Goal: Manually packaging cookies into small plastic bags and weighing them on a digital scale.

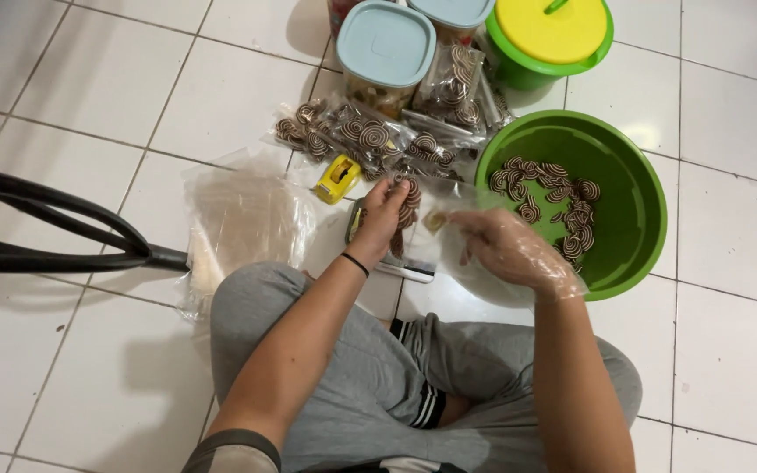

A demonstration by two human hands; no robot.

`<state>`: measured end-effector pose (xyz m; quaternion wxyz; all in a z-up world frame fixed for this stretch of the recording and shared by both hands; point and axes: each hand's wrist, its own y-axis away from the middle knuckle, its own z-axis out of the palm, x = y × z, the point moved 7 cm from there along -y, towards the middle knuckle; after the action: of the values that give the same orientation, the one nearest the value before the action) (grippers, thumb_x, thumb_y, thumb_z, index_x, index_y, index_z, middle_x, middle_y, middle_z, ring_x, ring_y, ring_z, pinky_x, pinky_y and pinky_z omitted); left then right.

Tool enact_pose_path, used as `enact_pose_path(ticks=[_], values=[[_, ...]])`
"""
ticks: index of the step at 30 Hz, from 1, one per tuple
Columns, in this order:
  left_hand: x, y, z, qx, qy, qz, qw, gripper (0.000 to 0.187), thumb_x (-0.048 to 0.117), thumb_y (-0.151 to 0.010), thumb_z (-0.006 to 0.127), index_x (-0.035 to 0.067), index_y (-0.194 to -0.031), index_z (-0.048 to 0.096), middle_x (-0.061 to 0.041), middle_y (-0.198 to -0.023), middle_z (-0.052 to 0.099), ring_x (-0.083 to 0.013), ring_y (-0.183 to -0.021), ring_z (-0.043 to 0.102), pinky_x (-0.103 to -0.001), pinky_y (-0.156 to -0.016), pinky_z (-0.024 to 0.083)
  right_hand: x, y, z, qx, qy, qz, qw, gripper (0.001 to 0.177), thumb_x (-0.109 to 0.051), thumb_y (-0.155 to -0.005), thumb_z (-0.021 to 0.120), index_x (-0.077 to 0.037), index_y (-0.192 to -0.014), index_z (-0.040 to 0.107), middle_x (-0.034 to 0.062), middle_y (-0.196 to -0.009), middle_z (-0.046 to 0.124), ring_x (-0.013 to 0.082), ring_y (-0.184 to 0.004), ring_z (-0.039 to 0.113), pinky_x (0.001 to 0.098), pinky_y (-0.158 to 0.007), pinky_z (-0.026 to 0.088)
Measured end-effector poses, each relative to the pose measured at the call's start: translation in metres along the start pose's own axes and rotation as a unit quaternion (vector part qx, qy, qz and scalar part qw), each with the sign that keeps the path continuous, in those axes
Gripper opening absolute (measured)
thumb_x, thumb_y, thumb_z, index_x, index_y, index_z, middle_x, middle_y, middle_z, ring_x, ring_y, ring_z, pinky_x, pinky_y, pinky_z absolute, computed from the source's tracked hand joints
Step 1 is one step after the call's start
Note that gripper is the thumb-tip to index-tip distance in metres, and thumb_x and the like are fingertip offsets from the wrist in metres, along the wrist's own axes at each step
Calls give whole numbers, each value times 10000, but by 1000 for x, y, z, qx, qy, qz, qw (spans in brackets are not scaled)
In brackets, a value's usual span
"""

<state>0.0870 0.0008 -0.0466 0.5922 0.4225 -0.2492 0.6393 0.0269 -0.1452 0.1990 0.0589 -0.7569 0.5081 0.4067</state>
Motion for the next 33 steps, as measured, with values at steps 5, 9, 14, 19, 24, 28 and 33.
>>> enact_pose_path(ticks=[5,9,14,19,24,28,33], values=[[16,18,5,36,-121,-18,992,293,335,-971,714,46,-1001,673,-85,-904,701,-185,-855,690,-352,-678,592,-7,-9,25,-129,10,-11,992,547,33,-952,384,-36,-1468,551,265,-939,740,328,-828,737,510,-862,564],[12,15,6,47,-154,-30,986,329,413,-957,719,90,-1021,706,-77,-917,730,-174,-887,700,-338,-737,578,-7,-17,34,-140,44,-8,989,529,-18,-964,425,-38,-1485,514,195,-886,764,329,-897,756,521,-906,548],[18,18,9,50,-188,-50,980,456,549,-881,773,106,-978,720,-86,-915,745,-199,-889,710,-353,-751,572,-12,-15,40,-148,90,42,984,543,-70,-977,466,-55,-1520,456,202,-1430,593,344,-1358,538,544,-1162,389],[29,25,8,50,-145,-65,986,426,499,-879,792,103,-1005,700,-83,-925,748,-152,-799,689,-267,-650,556,0,-18,42,-136,47,23,989,601,-16,-959,442,-94,-1554,430,237,-1358,632,310,-991,743,539,-1004,522],[22,22,-1,88,-67,-81,991,438,494,-909,751,82,-1026,660,-64,-869,707,-121,-735,660,-211,-583,533,2,-6,23,-34,-33,9,999,534,8,-958,457,-132,-1463,565,223,-1133,705,354,-923,725,551,-935,552],[6,10,-24,147,-41,-71,986,488,532,-942,704,56,-1042,659,-130,-919,709,-198,-819,681,-312,-680,571,49,-2,17,252,-182,-34,950,449,-205,-964,678,-79,-1371,536,168,-1151,594,294,-1010,610,452,-886,547],[35,18,-22,195,-35,-42,979,488,513,-973,666,29,-1039,663,-127,-955,708,-204,-871,690,-357,-775,583,45,-6,84,250,-312,45,916,768,-26,-773,736,-72,-1472,421,223,-1349,541,377,-1270,557,502,-1086,497]])
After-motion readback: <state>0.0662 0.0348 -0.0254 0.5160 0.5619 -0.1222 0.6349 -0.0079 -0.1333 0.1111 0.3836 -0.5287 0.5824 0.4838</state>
